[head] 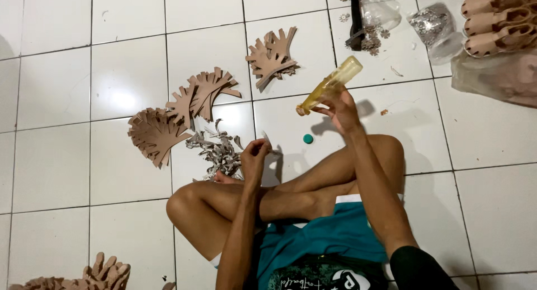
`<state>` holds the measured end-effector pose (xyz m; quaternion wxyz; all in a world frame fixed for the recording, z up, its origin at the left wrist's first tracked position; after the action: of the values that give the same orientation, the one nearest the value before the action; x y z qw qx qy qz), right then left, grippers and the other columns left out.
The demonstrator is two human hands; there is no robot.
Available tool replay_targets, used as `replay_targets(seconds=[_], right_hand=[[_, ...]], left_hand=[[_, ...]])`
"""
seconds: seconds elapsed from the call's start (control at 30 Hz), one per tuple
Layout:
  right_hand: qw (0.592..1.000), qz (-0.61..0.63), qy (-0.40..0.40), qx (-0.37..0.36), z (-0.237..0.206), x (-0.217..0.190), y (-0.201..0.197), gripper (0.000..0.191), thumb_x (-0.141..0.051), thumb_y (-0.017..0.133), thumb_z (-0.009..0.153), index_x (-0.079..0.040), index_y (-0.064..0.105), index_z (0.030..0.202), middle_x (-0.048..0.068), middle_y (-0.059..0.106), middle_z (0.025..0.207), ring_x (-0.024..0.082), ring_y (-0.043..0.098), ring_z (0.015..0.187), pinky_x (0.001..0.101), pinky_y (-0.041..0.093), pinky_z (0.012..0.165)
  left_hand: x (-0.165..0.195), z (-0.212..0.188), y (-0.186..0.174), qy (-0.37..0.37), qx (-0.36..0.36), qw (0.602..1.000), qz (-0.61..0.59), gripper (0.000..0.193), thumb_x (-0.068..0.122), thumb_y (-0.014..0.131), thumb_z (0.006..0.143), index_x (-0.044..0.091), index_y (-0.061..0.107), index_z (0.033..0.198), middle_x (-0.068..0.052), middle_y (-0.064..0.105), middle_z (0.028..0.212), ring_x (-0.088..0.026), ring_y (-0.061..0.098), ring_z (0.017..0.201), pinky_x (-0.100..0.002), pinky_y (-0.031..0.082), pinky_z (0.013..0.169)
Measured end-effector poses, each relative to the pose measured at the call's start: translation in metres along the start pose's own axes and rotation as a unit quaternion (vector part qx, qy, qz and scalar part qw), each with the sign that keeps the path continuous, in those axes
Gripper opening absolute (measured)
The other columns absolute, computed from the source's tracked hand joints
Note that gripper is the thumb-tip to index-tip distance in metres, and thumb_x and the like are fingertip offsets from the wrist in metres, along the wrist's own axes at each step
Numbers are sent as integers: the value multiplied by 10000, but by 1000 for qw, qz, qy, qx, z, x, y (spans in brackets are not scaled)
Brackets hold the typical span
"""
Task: The person sits cross-legged on the floor assembling decorative leather cutouts. They pick up a small leather piece, squeeze glue from a plastic bottle onto it, then press and fold the piece together, setting finished pieces with a pile of completed cutouts.
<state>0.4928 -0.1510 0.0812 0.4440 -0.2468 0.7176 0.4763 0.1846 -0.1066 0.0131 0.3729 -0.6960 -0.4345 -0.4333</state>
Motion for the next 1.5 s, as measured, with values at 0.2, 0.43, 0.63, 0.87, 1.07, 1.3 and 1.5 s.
replay_targets(seconds=[0.2, 0.43, 0.63, 0.87, 1.07, 1.3, 1.5], right_hand=[[995, 12, -81, -56, -51, -68, 16, 467, -266, 685, 1027, 53, 499, 1312, 207, 680, 1209, 364, 707, 1187, 534, 594, 952], [989, 125, -73, -36, -94, -106, 31, 409, -311, 661, 1050, 11, 504, 1249, 206, 663, 1195, 414, 705, 1129, 552, 652, 943], [978, -31, -208, 5, -150, -136, 56, 456, -280, 679, 1062, 109, 548, 1260, 263, 656, 1218, 421, 728, 1116, 494, 620, 881], [967, -61, -242, -44, -173, -139, 91, 520, -251, 709, 1030, 78, 423, 1312, 262, 645, 1233, 391, 716, 1160, 472, 634, 937], [974, -45, -218, -39, -169, -123, 100, 541, -216, 738, 998, 58, 404, 1324, 256, 640, 1246, 390, 698, 1182, 479, 653, 973], [974, -56, -219, 25, -143, -122, 84, 508, -235, 725, 1041, 130, 500, 1313, 261, 670, 1238, 404, 732, 1157, 469, 628, 921], [973, -43, -228, -9, -157, -120, 90, 520, -265, 720, 1049, 102, 459, 1308, 257, 668, 1214, 399, 738, 1125, 479, 629, 929]], left_hand=[[28, -19, 15, 40, -6, 997, -64, 305, 160, 713, 945, -44, 729, 1171, -135, 781, 998, -193, 769, 901, -325, 648, 852], [98, -70, 34, 65, -37, 984, -162, 304, 108, 722, 932, -73, 708, 1176, -107, 763, 948, -152, 717, 840, -286, 607, 781], [135, -104, 46, 63, -75, 973, -207, 328, 80, 726, 944, -116, 689, 1204, -85, 724, 898, -128, 656, 785, -264, 568, 751], [145, -120, 48, 78, -103, 966, -224, 362, 17, 715, 931, -114, 646, 1261, -60, 694, 882, -116, 648, 784, -257, 552, 733], [148, -124, 50, 97, -138, 955, -245, 373, -9, 699, 941, -120, 638, 1292, -47, 664, 854, -110, 624, 785, -252, 539, 743], [135, -124, 53, 41, -162, 954, -249, 395, 11, 714, 925, -113, 637, 1292, -44, 667, 880, -117, 642, 797, -263, 562, 778], [127, -114, 37, 44, -112, 960, -253, 405, 40, 723, 923, -114, 636, 1287, -67, 712, 944, -133, 692, 874, -283, 600, 855]])
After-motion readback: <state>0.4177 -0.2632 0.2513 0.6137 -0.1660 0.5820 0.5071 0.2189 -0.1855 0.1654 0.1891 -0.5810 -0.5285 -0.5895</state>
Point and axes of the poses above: each hand's wrist, its own z-axis towards the middle knuckle, its own y-axis out of the palm, x = y × z, the point moved 10 cm from there along z, towards the middle knuckle
